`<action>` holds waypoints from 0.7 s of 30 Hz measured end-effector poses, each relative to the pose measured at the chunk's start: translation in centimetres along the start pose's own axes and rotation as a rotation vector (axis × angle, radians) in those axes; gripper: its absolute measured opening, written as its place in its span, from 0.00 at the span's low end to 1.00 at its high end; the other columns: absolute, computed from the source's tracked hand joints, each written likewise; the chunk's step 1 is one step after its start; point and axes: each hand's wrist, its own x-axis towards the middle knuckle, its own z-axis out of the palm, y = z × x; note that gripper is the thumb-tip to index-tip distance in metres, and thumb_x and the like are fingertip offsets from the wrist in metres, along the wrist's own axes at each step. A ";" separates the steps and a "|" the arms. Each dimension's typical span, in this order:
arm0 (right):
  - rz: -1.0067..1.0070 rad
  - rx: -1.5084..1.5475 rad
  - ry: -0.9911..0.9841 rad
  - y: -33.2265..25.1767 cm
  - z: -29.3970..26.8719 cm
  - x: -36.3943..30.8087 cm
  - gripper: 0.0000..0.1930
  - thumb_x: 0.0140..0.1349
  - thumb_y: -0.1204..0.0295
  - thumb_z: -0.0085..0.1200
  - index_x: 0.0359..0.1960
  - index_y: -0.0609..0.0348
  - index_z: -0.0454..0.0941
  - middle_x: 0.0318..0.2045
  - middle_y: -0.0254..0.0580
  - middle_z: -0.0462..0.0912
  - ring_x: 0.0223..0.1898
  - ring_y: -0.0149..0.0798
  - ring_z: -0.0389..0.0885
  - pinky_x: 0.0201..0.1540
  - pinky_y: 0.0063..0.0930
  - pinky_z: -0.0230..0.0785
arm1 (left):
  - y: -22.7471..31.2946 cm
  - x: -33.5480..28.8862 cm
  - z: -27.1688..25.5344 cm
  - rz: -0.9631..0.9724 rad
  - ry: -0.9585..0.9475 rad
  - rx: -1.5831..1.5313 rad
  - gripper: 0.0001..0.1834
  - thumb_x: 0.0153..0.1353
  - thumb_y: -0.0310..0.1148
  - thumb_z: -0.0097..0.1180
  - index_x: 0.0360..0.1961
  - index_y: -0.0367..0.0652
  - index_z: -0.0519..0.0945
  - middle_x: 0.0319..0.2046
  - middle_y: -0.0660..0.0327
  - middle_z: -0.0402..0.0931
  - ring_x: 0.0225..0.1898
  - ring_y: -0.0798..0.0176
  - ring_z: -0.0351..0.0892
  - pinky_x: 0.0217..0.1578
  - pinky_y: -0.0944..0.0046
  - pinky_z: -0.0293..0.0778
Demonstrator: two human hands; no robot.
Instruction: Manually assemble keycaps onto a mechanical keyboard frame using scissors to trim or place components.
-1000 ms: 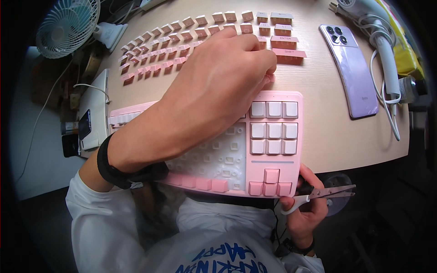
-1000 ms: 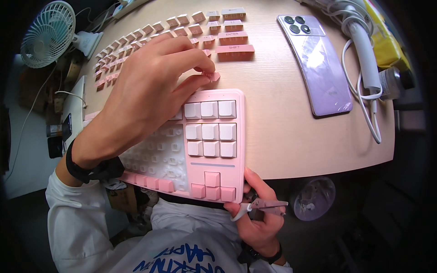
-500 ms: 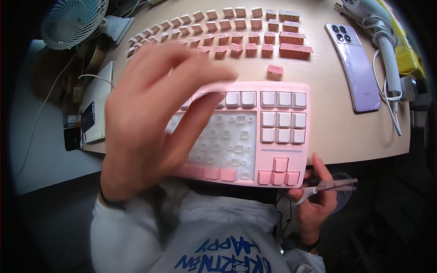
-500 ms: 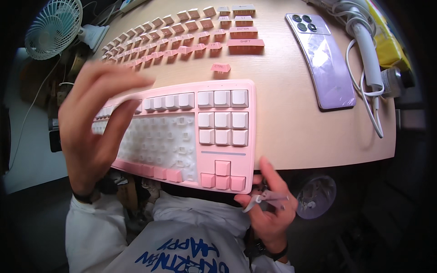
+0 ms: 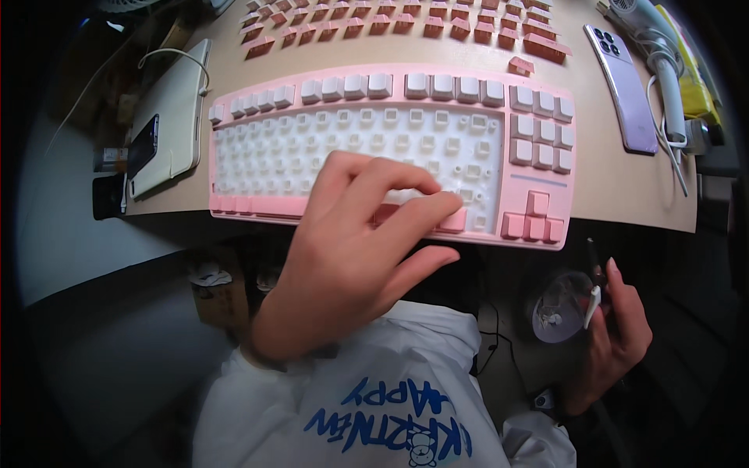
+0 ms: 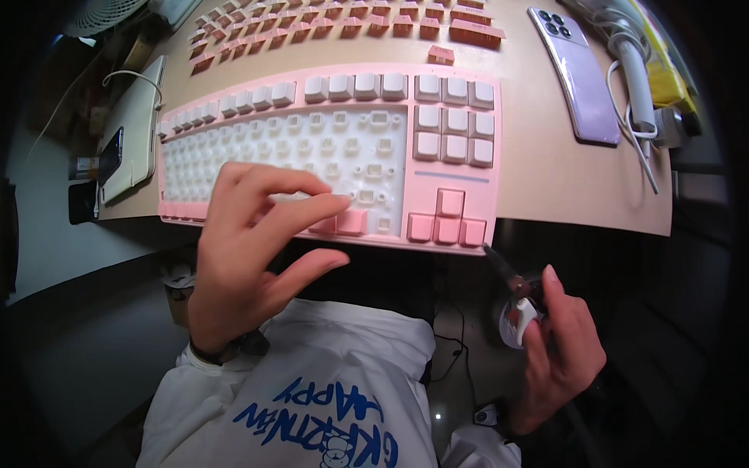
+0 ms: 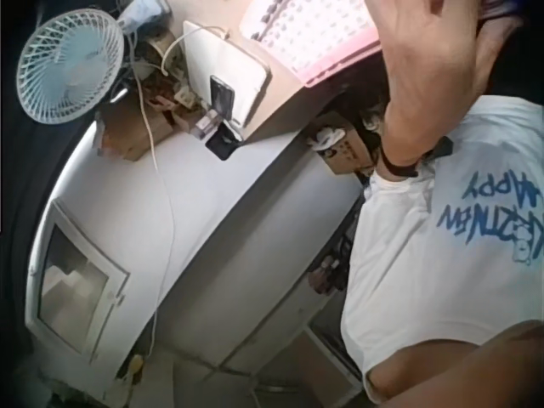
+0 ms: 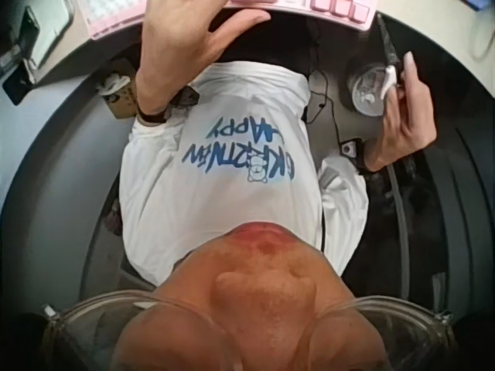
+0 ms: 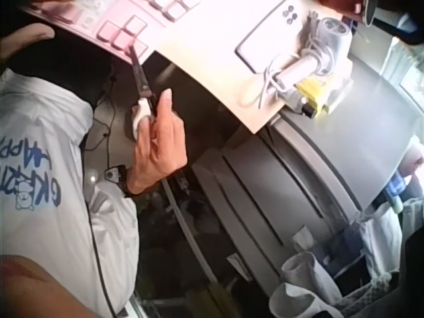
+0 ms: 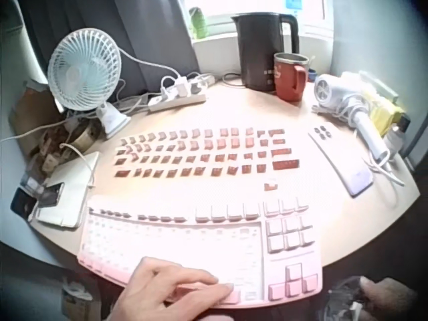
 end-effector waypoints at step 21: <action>-0.423 -0.544 -0.127 -7.1 0.7 3.4 0.31 0.42 0.88 0.67 0.55 0.61 0.88 0.28 0.40 0.72 0.28 0.36 0.72 0.27 0.29 0.63 | -1.4 -0.2 2.3 0.084 0.076 0.036 0.15 0.51 0.23 0.73 0.41 0.42 0.85 0.40 0.61 0.79 0.42 0.53 0.73 0.44 0.57 0.71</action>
